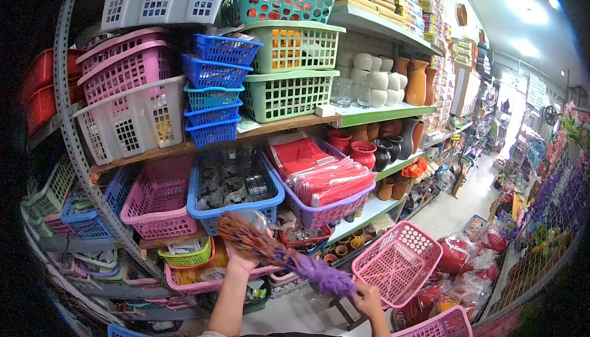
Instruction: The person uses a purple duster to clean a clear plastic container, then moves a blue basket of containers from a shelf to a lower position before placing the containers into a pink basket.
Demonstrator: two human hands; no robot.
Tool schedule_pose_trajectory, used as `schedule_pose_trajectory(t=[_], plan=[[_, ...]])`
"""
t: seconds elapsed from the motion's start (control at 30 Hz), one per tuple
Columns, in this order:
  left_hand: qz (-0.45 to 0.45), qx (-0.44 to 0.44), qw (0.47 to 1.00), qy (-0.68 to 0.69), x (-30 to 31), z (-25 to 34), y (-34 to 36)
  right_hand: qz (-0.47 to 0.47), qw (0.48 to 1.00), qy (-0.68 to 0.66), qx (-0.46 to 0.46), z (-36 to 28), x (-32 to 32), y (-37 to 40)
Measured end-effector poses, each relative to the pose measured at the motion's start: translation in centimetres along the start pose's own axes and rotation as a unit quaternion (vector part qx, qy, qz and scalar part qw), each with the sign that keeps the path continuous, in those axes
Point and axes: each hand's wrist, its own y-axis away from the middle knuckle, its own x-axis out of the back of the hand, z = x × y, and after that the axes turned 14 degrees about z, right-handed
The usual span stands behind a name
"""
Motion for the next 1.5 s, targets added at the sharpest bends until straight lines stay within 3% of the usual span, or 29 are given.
schedule_pose_trajectory(t=[0.07,0.13,0.23,0.47,0.53,0.63,0.73,0.9,0.93,1.03,1.2,1.27,1.33,1.37,1.4,1.43,1.5], plan=[[-0.063,0.049,0.992,-0.101,-2.4,0.8,3.1,0.087,0.996,0.033,0.013,0.0,1.2,-0.9],[0.038,0.118,0.992,-0.005,-1.8,1.1,2.5,0.109,0.991,0.065,-0.034,-0.4,2.6,-2.2],[0.020,0.127,0.992,0.020,-1.3,0.9,1.9,0.121,0.989,0.087,0.019,-1.0,3.0,-4.7],[0.066,0.031,0.996,0.047,-1.6,1.8,2.5,0.135,0.985,0.076,0.079,-3.6,4.3,-10.5],[0.088,0.001,0.994,0.066,-1.6,2.3,3.0,0.164,0.984,0.071,0.000,-4.1,5.3,-11.8],[0.090,0.004,0.994,0.062,-1.6,2.5,3.3,0.216,0.968,0.122,0.031,-4.9,5.3,-14.1],[0.038,0.035,0.998,0.034,-1.2,1.9,2.6,0.223,0.945,0.222,0.087,-6.9,2.7,-17.1],[0.082,0.124,0.989,0.012,-2.7,-0.6,3.4,0.191,0.915,0.334,0.119,-5.9,-4.0,-23.2],[0.001,0.154,0.988,-0.010,-2.0,-0.9,2.7,0.176,0.903,0.369,0.132,-5.8,-5.2,-24.3],[0.002,0.181,0.982,-0.049,-2.8,-2.2,3.2,0.119,0.914,0.372,0.108,-6.8,-7.5,-26.8],[-0.024,0.193,0.978,-0.078,-2.6,-2.4,2.9,0.138,0.895,0.411,0.107,-9.3,-7.7,-25.4],[-0.048,0.172,0.978,-0.109,-2.5,-2.1,2.6,0.219,0.925,0.234,0.206,-11.5,-7.6,-23.6],[-0.071,0.150,0.976,-0.142,-2.9,-1.8,2.6,0.071,0.976,-0.034,0.205,-13.3,-8.0,-22.1],[-0.053,0.109,0.972,-0.202,-3.4,-1.7,2.7,-0.042,0.979,-0.178,0.086,-14.6,-8.2,-20.8],[-0.033,0.067,0.962,-0.262,-3.6,-1.7,2.9,-0.153,0.937,-0.313,-0.037,-15.9,-8.6,-19.5],[-0.032,0.040,0.955,-0.293,-3.4,-1.7,2.4,-0.188,0.912,-0.365,-0.024,-15.8,-9.6,-19.0],[-0.050,0.028,0.945,-0.323,-3.5,-1.0,2.6,-0.195,0.913,-0.356,-0.046,-15.6,-11.0,-18.2]])
